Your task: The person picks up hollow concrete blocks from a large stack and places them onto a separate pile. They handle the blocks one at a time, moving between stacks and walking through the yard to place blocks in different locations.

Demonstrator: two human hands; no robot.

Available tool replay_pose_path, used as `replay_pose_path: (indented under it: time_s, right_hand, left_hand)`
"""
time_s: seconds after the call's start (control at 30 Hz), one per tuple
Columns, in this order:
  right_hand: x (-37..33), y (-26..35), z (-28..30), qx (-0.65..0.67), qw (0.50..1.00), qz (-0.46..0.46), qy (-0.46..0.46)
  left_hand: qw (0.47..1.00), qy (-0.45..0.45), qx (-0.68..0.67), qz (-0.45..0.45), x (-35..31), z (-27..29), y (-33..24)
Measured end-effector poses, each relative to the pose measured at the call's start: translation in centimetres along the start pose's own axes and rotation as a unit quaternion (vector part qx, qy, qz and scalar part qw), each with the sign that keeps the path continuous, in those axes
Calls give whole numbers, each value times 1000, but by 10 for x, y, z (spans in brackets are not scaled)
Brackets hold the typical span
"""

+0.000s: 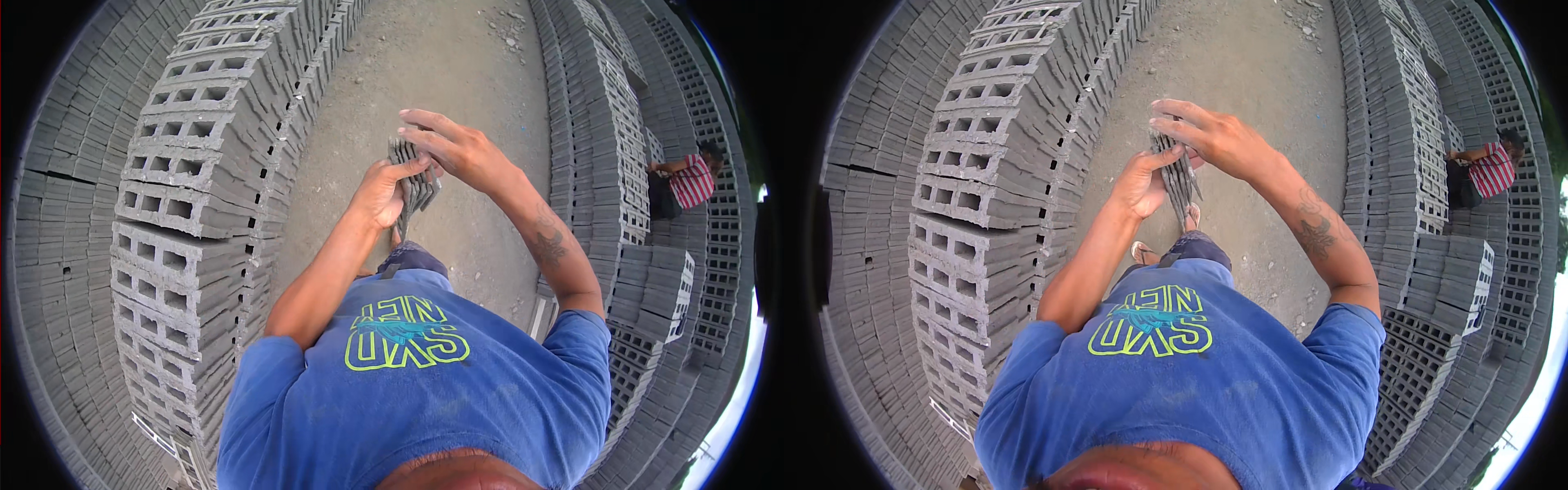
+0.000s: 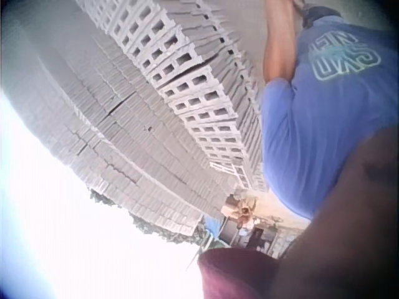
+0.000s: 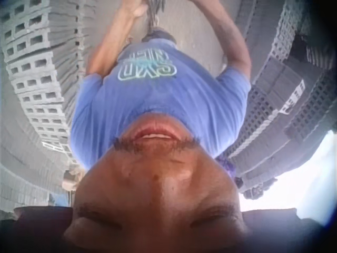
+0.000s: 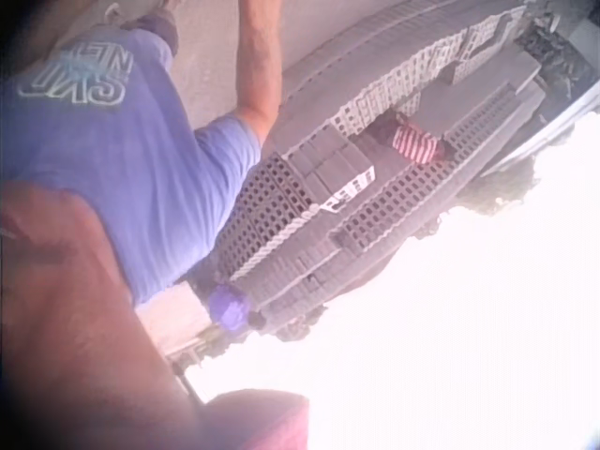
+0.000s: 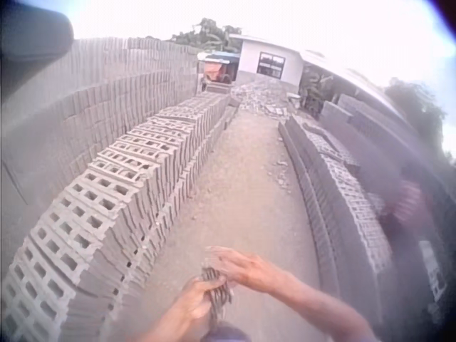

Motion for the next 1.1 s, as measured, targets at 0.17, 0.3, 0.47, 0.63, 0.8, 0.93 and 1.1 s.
replay_pose_path:
  time_s: [0.17,0.3,0.47,0.63,0.8,0.93,1.1]
  right_hand:
    - [-81,-44,-15,25,997,-56,-43]
    - [-172,-89,-104,586,701,-372,165]
    - [-196,-69,-189,783,540,-306,45]
    - [-196,-48,-212,808,495,-301,109]
    - [-200,-32,-233,761,541,-317,168]
    - [-193,-21,-245,745,548,-337,177]
    - [-198,-57,-270,589,643,-440,215]
  left_hand:
    - [991,-83,90,59,3,2,76]
    - [969,-158,172,81,-3,7,126]
    - [940,-237,238,58,-11,13,174]
    - [859,-340,382,18,-47,33,208]
    - [761,-436,480,24,-101,10,204]
    - [832,-489,254,-64,-162,42,227]
    - [819,-557,-14,-138,-299,100,283]
Point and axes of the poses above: each hand's wrist, its own x-axis towards the middle knuckle, its own z-axis out of the back of the hand, y = z × x, the point moved 4 cm from there along x, towards the middle knuckle, and after that the axes turned 10 degrees about y, right-handed, at the moved point
